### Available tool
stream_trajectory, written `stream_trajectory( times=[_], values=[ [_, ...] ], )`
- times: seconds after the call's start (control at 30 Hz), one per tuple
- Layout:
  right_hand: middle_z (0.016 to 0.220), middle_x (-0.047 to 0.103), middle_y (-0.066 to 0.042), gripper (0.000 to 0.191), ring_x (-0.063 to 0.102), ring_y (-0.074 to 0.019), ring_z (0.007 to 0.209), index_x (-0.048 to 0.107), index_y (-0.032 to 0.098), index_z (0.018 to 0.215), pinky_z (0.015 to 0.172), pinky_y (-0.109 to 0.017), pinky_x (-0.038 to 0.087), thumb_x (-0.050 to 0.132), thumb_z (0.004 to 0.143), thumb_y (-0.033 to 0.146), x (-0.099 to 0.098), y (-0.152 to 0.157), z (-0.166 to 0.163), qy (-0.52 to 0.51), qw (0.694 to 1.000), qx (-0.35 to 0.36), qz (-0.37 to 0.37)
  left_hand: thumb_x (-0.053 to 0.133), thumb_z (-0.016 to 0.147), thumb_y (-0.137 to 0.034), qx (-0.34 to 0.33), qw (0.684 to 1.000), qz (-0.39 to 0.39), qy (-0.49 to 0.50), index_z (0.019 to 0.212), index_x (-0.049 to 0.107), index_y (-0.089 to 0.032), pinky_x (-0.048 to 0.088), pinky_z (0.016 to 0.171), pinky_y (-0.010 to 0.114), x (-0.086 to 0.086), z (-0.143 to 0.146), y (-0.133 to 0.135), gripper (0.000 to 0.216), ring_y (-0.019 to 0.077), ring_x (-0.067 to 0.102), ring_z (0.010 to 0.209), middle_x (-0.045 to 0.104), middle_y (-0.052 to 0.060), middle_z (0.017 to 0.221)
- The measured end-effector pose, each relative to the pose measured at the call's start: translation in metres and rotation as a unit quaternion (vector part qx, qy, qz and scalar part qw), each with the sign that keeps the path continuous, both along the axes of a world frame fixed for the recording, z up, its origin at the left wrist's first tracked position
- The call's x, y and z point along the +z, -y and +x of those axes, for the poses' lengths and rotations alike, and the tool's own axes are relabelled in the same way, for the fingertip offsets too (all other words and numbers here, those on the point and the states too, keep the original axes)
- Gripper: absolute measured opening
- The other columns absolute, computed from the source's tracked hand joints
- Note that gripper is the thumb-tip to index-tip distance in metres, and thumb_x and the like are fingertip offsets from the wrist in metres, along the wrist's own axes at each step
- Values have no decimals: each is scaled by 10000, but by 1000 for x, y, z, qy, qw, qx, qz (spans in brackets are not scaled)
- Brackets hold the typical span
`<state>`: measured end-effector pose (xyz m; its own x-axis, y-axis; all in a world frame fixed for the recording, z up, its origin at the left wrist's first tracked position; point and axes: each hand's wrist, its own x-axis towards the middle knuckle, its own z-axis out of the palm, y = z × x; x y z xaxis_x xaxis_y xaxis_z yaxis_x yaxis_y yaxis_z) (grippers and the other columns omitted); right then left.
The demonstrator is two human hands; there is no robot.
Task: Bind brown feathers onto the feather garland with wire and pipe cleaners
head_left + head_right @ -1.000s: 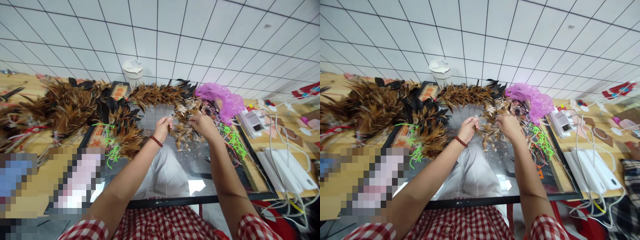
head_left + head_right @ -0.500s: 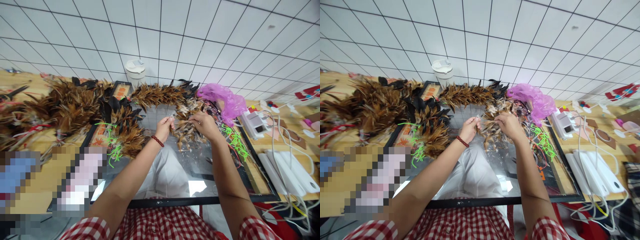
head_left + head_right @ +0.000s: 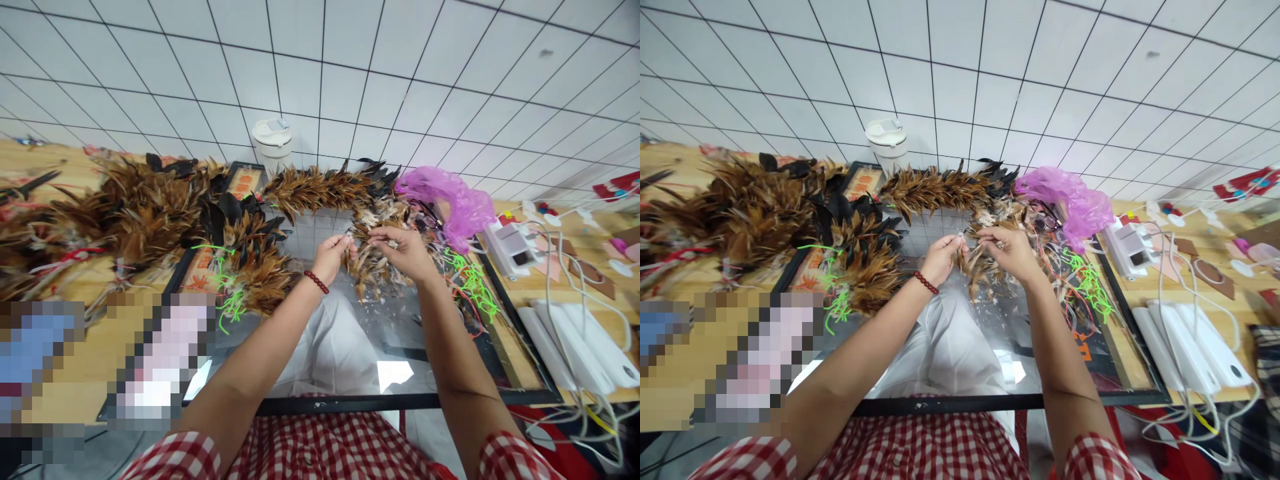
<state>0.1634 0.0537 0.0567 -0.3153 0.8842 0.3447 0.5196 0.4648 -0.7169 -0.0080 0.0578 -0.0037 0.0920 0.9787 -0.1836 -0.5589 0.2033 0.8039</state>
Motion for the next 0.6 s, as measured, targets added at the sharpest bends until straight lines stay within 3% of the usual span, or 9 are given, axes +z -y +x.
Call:
stream_trajectory(
  times=[0.13,0.3,0.6],
  values=[
    [901,740,-36,261,698,-166,839,678,191,1072,828,-310,537,591,829,231,-4,2,-11,5,1000,13,12,755,708,-335,-28,999,-17,-3,716,610,-112,496,555,250,1,2,1,266,103,590,517,631,13,597],
    [925,732,-49,266,691,-172,865,661,191,1081,849,-324,528,554,839,207,-11,2,-20,21,998,-24,50,754,708,-360,-65,997,4,-39,724,629,-105,484,538,235,-1,1,2,284,100,587,501,640,28,588],
    [906,723,-53,284,667,-179,847,644,182,1113,831,-310,495,566,843,221,-16,-3,-15,89,990,-67,85,752,699,-372,-66,994,62,-64,684,636,-117,440,531,217,-3,0,3,281,77,539,482,594,-2,551]
  ],
)
